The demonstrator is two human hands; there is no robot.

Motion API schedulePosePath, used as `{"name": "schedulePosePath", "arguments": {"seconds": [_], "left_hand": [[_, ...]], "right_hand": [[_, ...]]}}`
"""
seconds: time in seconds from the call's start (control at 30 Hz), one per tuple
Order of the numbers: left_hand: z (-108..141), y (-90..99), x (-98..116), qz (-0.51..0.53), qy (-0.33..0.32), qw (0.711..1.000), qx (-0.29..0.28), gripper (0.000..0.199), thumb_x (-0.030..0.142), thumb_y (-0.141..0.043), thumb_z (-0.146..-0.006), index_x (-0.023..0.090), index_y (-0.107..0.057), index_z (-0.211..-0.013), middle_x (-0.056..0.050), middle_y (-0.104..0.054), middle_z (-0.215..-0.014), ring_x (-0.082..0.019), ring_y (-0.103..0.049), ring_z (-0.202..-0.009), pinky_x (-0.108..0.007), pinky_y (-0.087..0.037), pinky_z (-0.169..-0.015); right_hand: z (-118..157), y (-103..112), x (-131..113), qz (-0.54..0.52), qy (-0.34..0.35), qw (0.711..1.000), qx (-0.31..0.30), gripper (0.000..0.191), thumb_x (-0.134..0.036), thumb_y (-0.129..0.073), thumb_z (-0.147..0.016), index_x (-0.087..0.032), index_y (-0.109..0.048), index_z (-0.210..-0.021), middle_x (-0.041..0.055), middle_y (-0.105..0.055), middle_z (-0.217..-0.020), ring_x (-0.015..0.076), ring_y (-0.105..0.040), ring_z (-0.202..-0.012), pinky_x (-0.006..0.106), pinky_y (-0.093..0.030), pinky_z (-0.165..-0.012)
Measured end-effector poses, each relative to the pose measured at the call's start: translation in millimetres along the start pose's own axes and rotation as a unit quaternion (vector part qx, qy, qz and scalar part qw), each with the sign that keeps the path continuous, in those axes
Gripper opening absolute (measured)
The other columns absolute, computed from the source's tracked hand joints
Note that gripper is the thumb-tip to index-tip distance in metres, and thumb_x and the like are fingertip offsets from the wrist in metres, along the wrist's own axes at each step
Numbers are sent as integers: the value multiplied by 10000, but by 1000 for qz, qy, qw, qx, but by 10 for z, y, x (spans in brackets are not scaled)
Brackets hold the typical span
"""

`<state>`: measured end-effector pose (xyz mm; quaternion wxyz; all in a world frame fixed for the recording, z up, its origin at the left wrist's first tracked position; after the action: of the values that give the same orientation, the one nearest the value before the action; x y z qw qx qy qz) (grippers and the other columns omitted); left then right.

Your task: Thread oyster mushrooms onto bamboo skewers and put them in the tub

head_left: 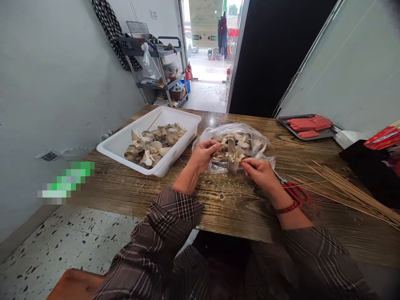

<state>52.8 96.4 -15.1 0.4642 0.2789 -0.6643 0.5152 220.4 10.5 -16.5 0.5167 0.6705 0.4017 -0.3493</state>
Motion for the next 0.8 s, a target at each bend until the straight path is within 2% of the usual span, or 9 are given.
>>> {"name": "schedulePosePath", "arguments": {"seconds": [0.2, 0.3, 0.47, 0.57, 0.7, 0.8], "left_hand": [[67, -182, -49, -16, 16, 998, -59, 281, 296, -869, -566, 122, -672, -665, 11, -602, -628, -60, -514, -569, -192, -407, -527], [90, -218, -49, -12, 26, 997, -65, 274, 300, -860, -585, 132, -661, -667, 17, -596, -627, -60, -511, -569, -192, -424, -544], [65, -128, -109, -2, 54, 998, -22, 261, 346, -810, -675, 134, -701, -780, -13, -657, -735, -86, -572, -635, -207, -471, -584], [24, -25, -114, -5, 53, 999, 3, 268, 367, -774, -727, 121, -703, -805, -26, -665, -731, -89, -585, -618, -204, -472, -568], [-22, 144, -76, -7, 43, 998, 51, 206, 313, -718, -793, 112, -671, -791, -28, -665, -697, -76, -595, -577, -197, -487, -586], [-24, 189, -33, -22, 34, 997, 71, 176, 276, -704, -804, 107, -658, -792, -32, -665, -695, -71, -595, -564, -194, -482, -584]], "right_hand": [[6, -47, 77, -46, -35, 998, -12, 372, -502, -611, -805, -149, -730, -808, -18, -557, -514, 93, -402, -440, 231, -303, -440], [14, -62, 103, -67, -51, 996, -12, 388, -522, -621, -796, -153, -733, -835, -17, -563, -512, 92, -403, -427, 229, -305, -426], [8, -46, 140, -87, -71, 994, 0, 420, -560, -640, -769, -152, -727, -815, -15, -563, -517, 86, -411, -421, 220, -311, -411], [-1, 2, 172, -106, -81, 991, 10, 433, -569, -656, -750, -145, -719, -820, -16, -566, -520, 81, -412, -419, 216, -307, -407], [-15, 125, 158, -124, -72, 989, 33, 415, -556, -677, -740, -149, -712, -808, -18, -554, -518, 85, -422, -443, 216, -319, -410], [-23, 206, 139, -133, -66, 988, 50, 401, -552, -689, -728, -158, -710, -800, -17, -547, -522, 93, -435, -468, 216, -331, -411]]}}
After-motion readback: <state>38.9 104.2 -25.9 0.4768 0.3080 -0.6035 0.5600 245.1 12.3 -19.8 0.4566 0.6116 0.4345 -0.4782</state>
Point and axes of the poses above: each hand's wrist, its own z-axis away from the middle knuckle, its own y-axis out of the back of the hand, x = y × z, the point moved 10 cm from there along -z, towards the middle knuckle
